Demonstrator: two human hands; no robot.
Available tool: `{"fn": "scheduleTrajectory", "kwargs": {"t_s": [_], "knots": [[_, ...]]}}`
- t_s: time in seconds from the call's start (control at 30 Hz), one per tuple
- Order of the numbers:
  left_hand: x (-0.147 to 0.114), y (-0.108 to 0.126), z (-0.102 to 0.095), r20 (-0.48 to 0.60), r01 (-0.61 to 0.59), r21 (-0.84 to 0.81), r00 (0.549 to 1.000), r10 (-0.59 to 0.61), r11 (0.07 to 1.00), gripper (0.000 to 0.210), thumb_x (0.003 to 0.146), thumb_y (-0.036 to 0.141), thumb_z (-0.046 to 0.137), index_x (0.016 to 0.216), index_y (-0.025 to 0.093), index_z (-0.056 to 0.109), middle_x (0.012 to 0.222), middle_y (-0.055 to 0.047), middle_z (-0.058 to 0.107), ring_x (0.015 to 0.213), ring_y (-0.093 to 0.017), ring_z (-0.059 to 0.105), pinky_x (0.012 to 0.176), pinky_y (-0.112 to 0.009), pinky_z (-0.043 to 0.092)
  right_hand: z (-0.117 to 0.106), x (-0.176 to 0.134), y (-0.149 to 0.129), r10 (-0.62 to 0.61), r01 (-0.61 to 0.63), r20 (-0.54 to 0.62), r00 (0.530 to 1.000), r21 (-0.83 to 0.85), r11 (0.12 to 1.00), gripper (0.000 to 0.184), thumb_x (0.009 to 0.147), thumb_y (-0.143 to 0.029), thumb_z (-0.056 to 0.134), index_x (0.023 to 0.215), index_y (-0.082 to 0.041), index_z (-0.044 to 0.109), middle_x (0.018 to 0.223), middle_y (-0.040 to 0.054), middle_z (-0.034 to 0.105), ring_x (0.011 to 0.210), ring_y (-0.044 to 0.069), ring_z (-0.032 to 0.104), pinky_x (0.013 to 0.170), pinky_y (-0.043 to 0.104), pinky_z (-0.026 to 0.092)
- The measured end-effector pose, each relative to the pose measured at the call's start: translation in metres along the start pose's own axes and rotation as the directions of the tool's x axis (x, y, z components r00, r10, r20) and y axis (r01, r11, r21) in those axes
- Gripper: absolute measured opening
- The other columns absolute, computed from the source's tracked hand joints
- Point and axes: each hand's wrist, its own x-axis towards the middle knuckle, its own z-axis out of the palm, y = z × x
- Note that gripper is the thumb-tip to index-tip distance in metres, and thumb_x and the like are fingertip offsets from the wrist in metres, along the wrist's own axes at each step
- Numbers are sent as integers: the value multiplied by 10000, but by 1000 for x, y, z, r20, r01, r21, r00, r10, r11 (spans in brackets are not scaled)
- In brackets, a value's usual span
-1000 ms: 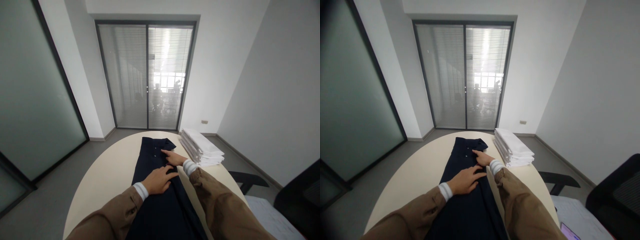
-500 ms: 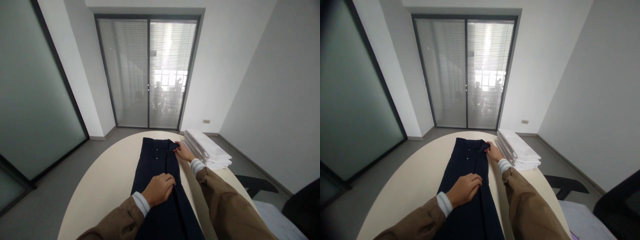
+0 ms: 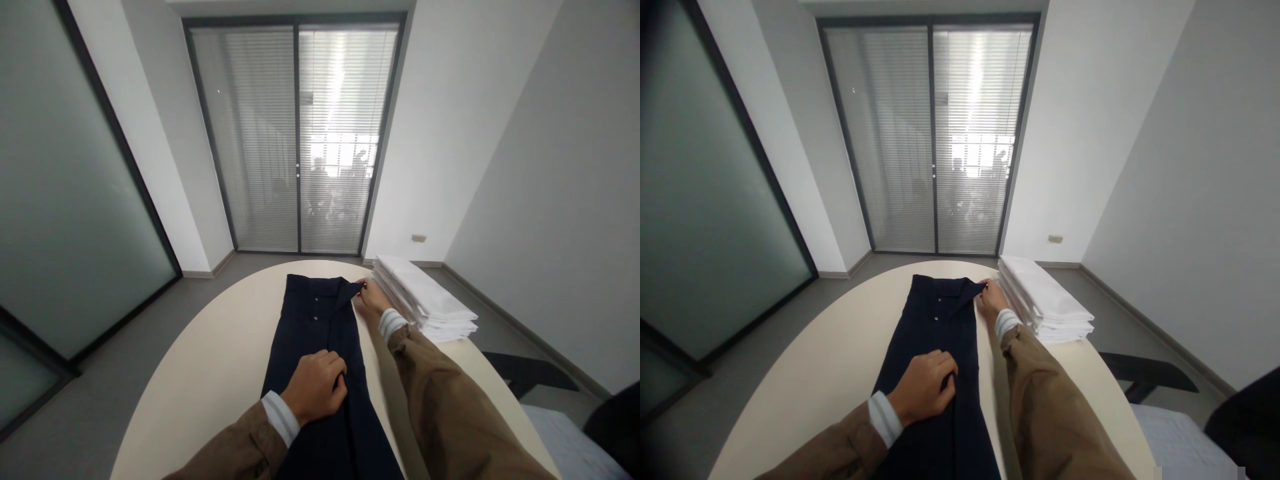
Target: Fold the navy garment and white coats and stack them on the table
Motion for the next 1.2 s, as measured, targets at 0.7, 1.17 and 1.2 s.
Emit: {"fn": "scheduleTrajectory", "kwargs": {"t_s": [0.7, 1.17, 1.2], "knots": [[3, 1, 1, -30, 109, 39, 994, -108, 993, 41, 828, 231, 554, 806, 198, 565, 846, -42, 632, 820, -203, 565, 763, -344, 436, 4, 23, -59, -95, 124, 93, 991, -392, 911, 450, 962, -141, 416, 1394, -246, 481, 1239, 131, 647, 1090, 235, 634, 914, 354, 418], [4, -10, 17, -48, 316, -221, 941, -334, 923, 159, 795, 104, 560, 901, 217, 525, 761, 10, 614, 741, -168, 578, 670, -267, 391, 29, 25, -48, -169, 169, 13, 986, -176, 970, 339, 939, -134, 419, 1204, -164, 630, 1206, 131, 636, 1136, 215, 585, 1026, 326, 404], [5, -10, 17, -53, 338, -225, 932, -358, 914, 163, 788, 97, 550, 896, 216, 519, 755, 9, 605, 733, -168, 579, 664, -266, 389, 30, 25, -49, -187, 185, 0, 982, -157, 970, 376, 938, -131, 412, 1262, -169, 598, 1248, 123, 624, 1170, 206, 569, 1052, 328, 393]]}}
